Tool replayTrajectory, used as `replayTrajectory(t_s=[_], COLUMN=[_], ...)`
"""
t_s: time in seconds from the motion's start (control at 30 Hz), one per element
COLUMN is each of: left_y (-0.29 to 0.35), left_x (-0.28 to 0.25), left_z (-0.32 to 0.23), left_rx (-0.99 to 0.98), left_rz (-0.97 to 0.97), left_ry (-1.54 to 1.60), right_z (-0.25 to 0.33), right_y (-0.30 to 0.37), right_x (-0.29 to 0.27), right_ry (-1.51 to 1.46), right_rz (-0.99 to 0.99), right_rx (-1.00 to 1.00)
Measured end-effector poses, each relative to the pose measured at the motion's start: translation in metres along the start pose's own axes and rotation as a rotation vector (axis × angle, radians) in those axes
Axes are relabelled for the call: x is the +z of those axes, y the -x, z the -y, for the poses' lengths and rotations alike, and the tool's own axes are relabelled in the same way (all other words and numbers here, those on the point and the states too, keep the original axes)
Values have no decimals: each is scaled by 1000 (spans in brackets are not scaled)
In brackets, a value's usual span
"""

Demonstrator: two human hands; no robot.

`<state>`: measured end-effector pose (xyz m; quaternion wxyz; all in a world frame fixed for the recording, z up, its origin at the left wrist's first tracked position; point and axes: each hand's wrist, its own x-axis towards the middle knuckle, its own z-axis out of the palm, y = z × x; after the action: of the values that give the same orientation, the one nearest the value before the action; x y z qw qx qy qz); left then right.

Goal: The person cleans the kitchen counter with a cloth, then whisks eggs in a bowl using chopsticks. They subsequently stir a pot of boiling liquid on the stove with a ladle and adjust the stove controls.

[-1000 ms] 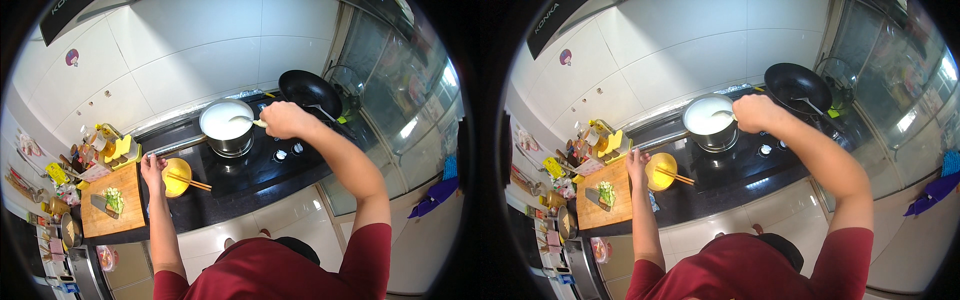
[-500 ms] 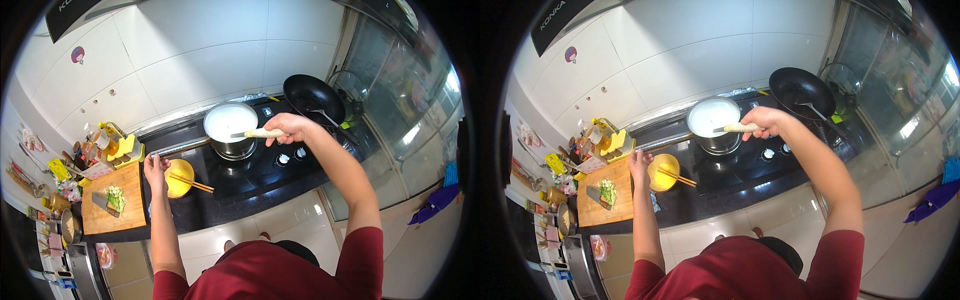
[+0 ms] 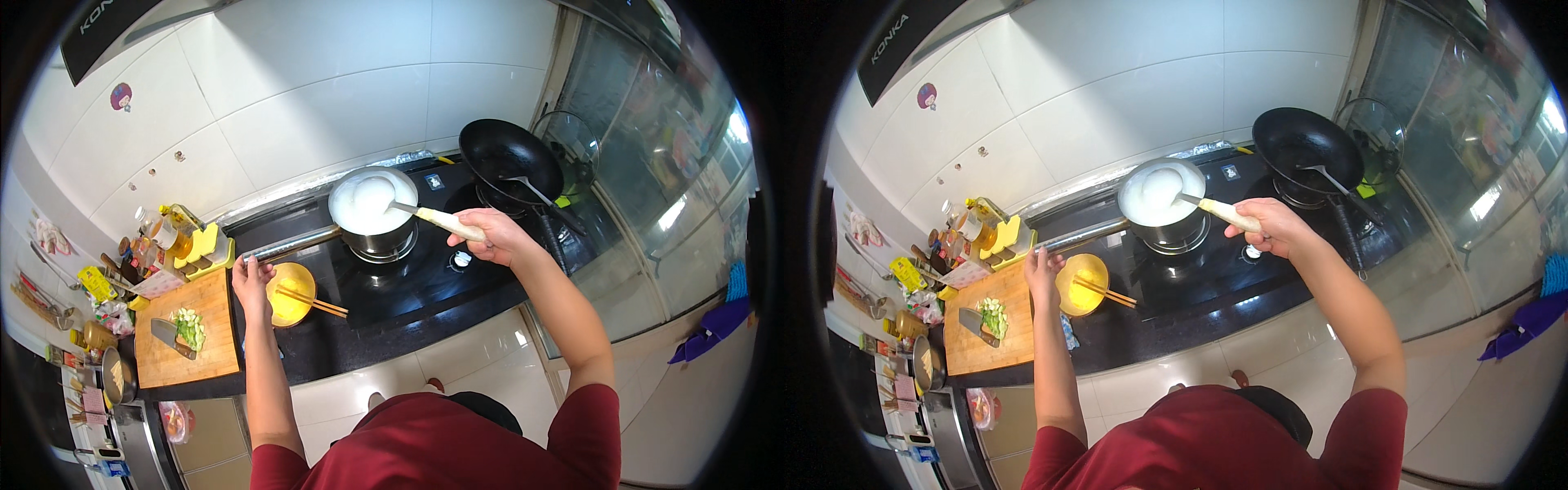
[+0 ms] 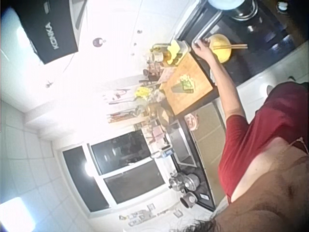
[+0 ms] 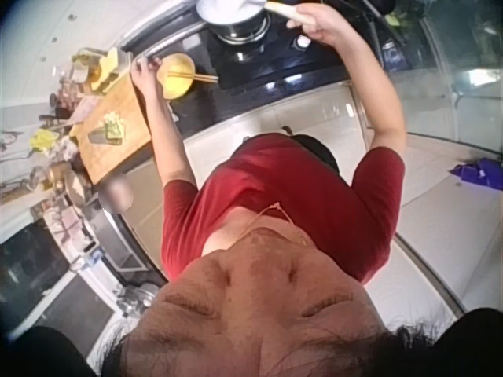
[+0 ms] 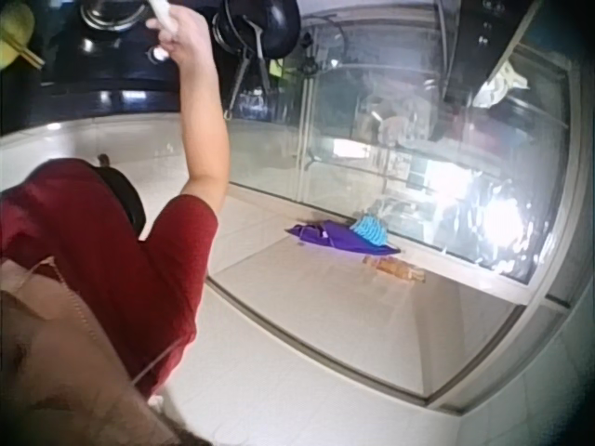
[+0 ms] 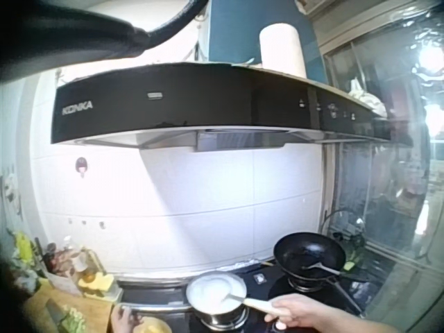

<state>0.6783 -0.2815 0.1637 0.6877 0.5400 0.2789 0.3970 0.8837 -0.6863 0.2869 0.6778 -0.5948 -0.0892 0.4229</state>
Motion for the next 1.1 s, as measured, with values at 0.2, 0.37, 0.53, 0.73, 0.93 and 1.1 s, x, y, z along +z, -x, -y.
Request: replayTrajectory(t_s=[0.2, 0.37, 0.53, 0.73, 0.93, 1.1], left_y=[2, 1, -4, -2, 2, 2], left_x=[0, -1, -6, -5, -1, -1], left_z=[-2, 0, 5, 4, -1, -1], left_rx=[4, 12, 11, 6, 4, 4], left_rz=[29, 34, 36, 32, 29, 41], left_ry=[-10, -7, 17, 20, 7, 18], right_z=[6, 13, 21, 14, -8, -27], right_y=[22, 35, 43, 52, 39, 19], right_x=[-5, 0, 6, 28, 48, 58], right_ry=[40, 146, 601, 1361, 1812, 1875], right_rz=[-39, -80, -151, -248, -192, -211], right_rx=[-49, -107, -245, -562, -665, -775])
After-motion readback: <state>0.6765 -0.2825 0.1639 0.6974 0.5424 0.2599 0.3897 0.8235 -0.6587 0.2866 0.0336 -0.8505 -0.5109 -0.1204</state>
